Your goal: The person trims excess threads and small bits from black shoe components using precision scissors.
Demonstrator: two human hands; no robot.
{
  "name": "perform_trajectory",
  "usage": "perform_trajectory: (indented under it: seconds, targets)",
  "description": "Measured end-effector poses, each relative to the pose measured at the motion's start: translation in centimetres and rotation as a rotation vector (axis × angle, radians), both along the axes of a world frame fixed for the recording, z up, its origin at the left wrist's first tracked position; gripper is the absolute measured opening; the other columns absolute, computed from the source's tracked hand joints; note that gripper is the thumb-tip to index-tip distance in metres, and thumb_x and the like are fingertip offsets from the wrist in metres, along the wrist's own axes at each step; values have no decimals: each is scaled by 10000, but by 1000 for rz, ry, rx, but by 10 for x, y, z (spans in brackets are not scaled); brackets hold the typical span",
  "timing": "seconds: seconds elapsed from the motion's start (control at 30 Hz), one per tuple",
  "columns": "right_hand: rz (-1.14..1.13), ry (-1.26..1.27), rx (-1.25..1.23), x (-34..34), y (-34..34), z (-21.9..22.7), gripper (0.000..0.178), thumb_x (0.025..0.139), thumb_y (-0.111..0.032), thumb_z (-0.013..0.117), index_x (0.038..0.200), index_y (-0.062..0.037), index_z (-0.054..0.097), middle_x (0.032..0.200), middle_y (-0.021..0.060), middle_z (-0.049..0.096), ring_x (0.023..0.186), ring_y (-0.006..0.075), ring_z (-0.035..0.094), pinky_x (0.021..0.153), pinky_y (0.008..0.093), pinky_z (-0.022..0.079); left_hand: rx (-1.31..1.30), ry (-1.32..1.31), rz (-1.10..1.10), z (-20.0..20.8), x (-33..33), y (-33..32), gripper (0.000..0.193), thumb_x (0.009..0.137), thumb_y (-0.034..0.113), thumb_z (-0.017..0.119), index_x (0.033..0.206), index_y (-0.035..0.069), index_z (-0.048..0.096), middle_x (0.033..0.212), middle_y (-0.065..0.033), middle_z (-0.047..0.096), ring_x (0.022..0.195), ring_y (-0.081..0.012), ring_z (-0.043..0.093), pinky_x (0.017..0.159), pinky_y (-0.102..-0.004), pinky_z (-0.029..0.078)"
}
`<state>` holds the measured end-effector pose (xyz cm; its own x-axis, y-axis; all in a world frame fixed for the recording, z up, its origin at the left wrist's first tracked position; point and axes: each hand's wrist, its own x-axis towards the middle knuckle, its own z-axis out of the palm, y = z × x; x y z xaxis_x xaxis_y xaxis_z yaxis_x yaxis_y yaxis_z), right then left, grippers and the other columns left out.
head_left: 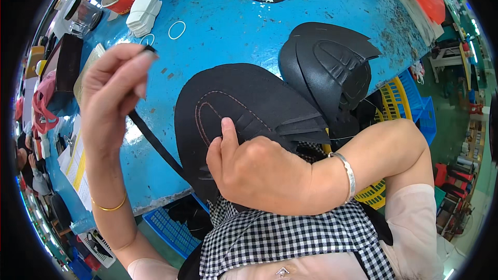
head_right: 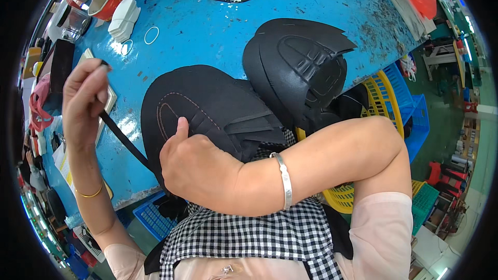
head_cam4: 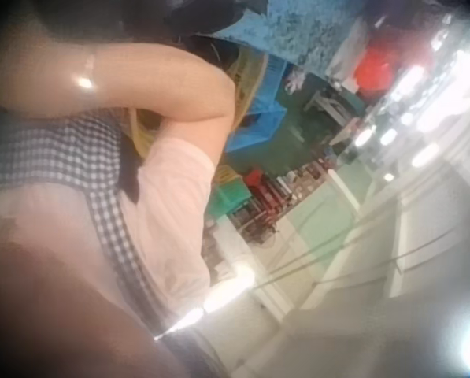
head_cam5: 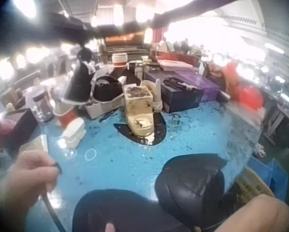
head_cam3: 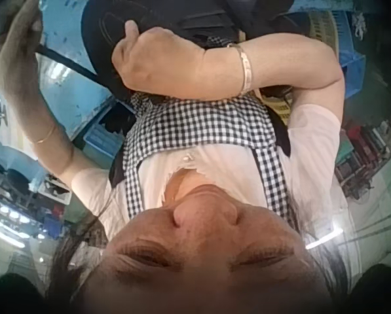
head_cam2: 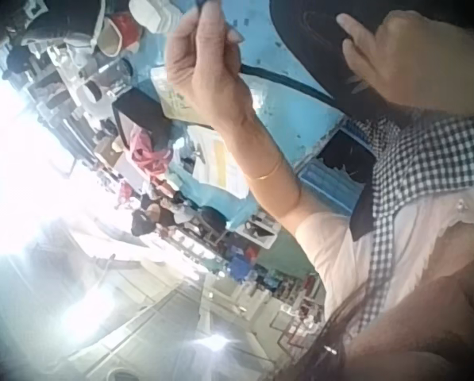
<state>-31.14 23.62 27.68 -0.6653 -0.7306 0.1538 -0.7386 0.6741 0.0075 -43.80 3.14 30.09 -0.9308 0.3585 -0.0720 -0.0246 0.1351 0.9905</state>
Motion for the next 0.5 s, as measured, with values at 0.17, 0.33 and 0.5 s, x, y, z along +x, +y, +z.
perform_trajectory:
  seconds: [0.17,0.33,0.5]
  targets:
    - [32,-57,-32,-8,6,4,309,758,-114,634,943,131,668,894,315,670,533,119,595,410,231,434,7,270,25,10,-5,-15,299,987,170,543,1201,-24,621,774,-13,628,493,2,337,424,-154,214]
    - [-53,11,-116,0,1,-5,263,741,-108,656,885,112,649,650,146,636,543,131,610,403,237,429,-23,396,114,28,-11,-15,372,1013,223,498,1310,5,548,869,-20,666,519,-7,355,434,-135,224]
    - [-70,-238,-421,-26,46,7,281,733,-130,680,920,68,609,647,147,656,536,167,633,421,298,457,-105,384,-29,28,-2,2,212,1011,233,491,1068,43,566,855,-29,678,502,-2,317,431,-141,215]
